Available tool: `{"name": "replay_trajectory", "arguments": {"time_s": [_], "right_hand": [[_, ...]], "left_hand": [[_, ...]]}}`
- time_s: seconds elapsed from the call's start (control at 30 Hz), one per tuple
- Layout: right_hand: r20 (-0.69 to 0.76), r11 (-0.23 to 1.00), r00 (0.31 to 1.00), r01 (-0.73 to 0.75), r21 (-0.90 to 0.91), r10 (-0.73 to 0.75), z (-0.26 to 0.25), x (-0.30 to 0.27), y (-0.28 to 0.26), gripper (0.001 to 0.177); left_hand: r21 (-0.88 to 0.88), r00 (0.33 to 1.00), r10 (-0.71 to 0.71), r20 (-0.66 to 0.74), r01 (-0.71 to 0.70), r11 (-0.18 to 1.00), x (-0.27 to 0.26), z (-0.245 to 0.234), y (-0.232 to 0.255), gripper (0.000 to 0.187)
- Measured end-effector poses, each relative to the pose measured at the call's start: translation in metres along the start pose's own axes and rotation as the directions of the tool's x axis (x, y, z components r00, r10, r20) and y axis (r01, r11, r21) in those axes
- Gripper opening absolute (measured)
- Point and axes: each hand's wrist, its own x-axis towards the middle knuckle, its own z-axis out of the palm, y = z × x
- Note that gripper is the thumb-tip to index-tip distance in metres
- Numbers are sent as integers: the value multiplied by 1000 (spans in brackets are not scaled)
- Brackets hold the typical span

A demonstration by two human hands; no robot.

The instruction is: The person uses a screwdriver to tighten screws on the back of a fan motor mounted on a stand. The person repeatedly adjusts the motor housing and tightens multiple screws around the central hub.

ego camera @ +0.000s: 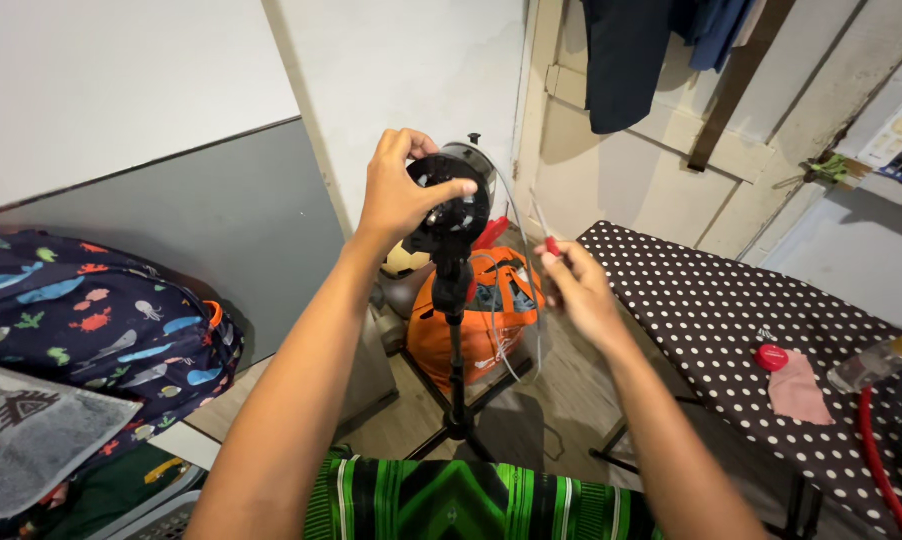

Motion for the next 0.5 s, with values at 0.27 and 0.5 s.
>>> {"name": "replay_trajectory", "arguments": {"time_s": [0.27, 0.5], "right_hand": [[-153, 944, 933, 330, 0, -326, 51, 40, -13, 31], [-36, 969, 969, 247, 7, -246, 59, 58, -34, 33]], "left_hand": [[-126, 990, -11, -139, -6, 992, -51, 1, 15, 71], [165, 956, 126, -266, -83, 983, -83, 36, 27, 99]]}}
